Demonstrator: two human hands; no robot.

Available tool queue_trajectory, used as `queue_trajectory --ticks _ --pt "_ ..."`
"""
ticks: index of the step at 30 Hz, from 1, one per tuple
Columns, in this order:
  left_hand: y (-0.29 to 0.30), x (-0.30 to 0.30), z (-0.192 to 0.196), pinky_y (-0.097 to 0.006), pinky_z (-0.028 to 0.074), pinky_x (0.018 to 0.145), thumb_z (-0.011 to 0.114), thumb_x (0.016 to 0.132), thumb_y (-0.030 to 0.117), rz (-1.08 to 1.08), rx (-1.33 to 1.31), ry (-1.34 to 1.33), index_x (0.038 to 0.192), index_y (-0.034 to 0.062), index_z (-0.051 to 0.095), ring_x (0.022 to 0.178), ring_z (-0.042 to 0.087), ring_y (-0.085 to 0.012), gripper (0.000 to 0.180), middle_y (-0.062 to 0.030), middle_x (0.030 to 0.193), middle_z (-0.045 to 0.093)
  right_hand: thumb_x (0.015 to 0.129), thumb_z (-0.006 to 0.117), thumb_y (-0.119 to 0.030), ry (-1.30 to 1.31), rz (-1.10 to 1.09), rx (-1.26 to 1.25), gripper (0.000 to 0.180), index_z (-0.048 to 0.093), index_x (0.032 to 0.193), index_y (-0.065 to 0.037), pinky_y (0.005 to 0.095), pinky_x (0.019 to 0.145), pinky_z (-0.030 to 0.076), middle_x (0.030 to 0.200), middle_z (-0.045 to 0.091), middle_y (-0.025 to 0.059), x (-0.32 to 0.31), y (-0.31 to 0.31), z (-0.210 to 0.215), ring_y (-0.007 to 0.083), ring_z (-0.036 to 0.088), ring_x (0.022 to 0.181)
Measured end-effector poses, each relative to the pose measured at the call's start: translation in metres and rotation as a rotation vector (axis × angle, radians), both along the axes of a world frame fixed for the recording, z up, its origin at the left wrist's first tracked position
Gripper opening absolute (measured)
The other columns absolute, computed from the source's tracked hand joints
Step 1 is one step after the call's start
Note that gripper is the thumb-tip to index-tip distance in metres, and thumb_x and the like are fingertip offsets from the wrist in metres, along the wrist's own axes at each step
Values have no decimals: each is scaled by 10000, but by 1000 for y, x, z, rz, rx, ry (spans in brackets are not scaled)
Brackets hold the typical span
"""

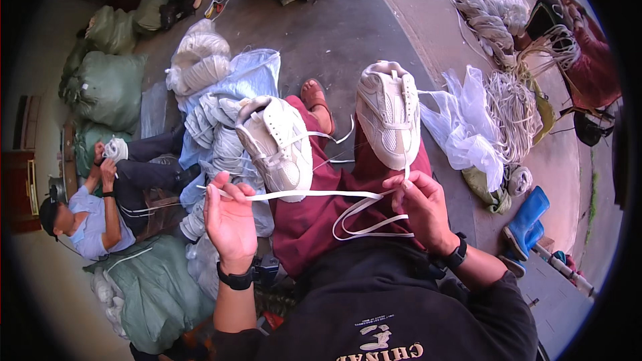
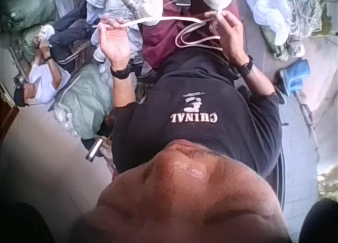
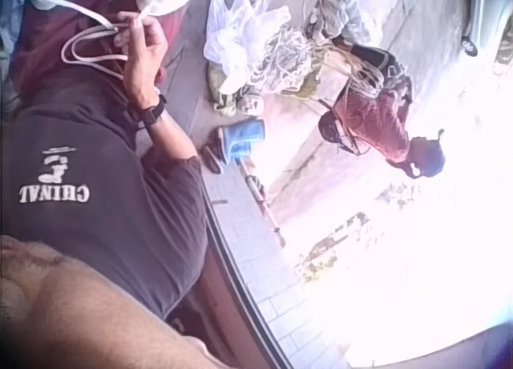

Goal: Insert laces into a pair of white sneakers.

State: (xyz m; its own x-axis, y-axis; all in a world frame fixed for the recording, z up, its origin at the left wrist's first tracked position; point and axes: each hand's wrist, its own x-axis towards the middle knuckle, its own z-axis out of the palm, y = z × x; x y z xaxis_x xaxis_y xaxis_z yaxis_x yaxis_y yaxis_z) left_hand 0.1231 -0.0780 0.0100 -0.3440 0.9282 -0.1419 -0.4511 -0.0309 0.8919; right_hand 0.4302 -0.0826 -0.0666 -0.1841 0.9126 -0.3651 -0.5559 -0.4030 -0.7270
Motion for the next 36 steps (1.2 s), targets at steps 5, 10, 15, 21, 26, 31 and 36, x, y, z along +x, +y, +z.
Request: queue_trajectory --ticks 5,10,15,21,26,31,36 --pt "9 4 5 -306 430 741 395 1079 269 -42 44 -69 1182 38 543 728 478 -120 293 4 705 420 1015 561 -152 -89 -195 79 133 570 1043 -22 218 630 445 837 613 25 40 22 -3 72 552 686" --pt "19 36 7 -309 441 741 393 1077 260 -163 -20 -7 1175 18 560 734 496 -132 309 -13 715 456 1041 524 -200 -548 -161 173 261 657 1116 12 209 640 404 730 554 -32 80 43 -2 45 483 680" --pt "32 82 -12 -326 517 758 396 1071 264 -577 -184 209 1168 -26 581 786 634 -191 358 -82 820 612 1063 466 -263 -826 -145 361 334 672 1127 -8 227 709 401 774 625 -7 109 66 -1 71 494 732" --pt "55 138 -52 -262 530 728 448 1056 261 -731 -15 683 1169 -15 632 884 645 -146 351 -162 1328 562 1055 470 -205 -697 -123 346 291 647 1037 25 303 972 462 1144 694 130 94 108 -20 158 624 1062" --pt "59 163 -64 -406 529 859 506 1019 224 -628 165 1206 1173 58 678 1067 646 -362 284 -261 1382 523 1062 434 -206 -800 -43 427 339 556 1312 -11 295 947 450 1291 642 153 57 136 -43 192 620 1114" --pt "51 162 -62 -421 522 898 514 1003 193 -670 165 1268 1221 57 663 1111 624 -420 298 -292 1365 526 1057 436 -183 -706 -70 484 416 445 1450 -48 330 1037 390 1352 590 173 35 142 -58 300 506 1312" --pt "35 156 -67 -422 530 894 515 996 181 -679 141 1284 1262 54 646 1087 637 -429 322 -300 1376 514 1028 461 -123 -896 -122 738 415 449 1424 6 392 1126 331 1438 507 184 18 133 -51 382 341 1433"
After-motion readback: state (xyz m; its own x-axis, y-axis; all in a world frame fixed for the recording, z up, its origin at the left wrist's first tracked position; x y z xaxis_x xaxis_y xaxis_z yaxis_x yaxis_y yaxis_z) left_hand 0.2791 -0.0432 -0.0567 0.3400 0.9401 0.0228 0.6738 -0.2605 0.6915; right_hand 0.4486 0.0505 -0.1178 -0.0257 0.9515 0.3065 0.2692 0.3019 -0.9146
